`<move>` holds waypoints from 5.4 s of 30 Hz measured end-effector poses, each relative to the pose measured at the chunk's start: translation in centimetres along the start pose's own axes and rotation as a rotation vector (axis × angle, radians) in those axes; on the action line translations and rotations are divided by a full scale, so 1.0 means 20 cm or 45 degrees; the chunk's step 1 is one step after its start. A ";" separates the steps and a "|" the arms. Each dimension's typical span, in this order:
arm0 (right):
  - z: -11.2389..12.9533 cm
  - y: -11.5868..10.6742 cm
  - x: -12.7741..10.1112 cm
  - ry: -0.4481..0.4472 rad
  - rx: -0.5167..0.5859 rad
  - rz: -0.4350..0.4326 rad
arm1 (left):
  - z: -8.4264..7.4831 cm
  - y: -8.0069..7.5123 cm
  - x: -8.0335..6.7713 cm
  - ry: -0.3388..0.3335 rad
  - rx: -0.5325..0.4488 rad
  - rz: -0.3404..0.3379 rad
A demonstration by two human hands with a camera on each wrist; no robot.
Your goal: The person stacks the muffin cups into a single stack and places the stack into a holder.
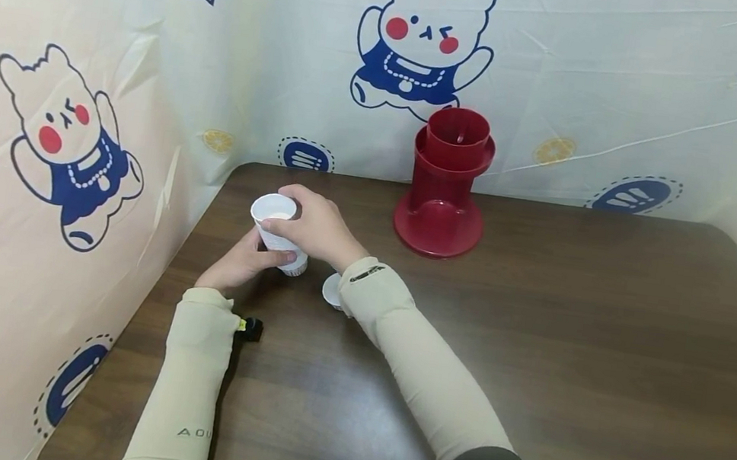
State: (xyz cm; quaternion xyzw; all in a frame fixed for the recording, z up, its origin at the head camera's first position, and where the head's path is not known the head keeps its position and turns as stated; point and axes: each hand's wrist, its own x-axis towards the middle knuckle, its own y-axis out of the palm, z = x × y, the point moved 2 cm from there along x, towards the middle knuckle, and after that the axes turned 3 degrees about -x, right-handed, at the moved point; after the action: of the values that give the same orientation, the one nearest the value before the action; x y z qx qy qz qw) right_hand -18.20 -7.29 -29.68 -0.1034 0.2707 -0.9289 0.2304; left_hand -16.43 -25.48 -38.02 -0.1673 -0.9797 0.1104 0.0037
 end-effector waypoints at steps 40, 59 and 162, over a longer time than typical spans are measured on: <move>-0.19 -0.33 -0.30 0.126 -0.014 0.045 | 0.00 0.01 0.01 -0.119 0.033 -0.051; -0.49 -0.39 -0.69 0.131 -0.107 -0.064 | 0.03 0.01 0.00 -0.098 0.061 -0.073; -0.02 -0.16 -0.04 -0.028 0.216 0.002 | 0.01 0.01 0.01 -0.030 0.001 -0.010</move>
State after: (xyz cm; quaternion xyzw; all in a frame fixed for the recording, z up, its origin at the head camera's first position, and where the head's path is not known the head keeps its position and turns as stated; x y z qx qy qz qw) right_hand -18.82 -4.22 -28.28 -0.0937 0.1887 -0.9471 0.2421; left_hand -16.60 -25.24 -38.20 -0.1622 -0.9803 0.1126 -0.0073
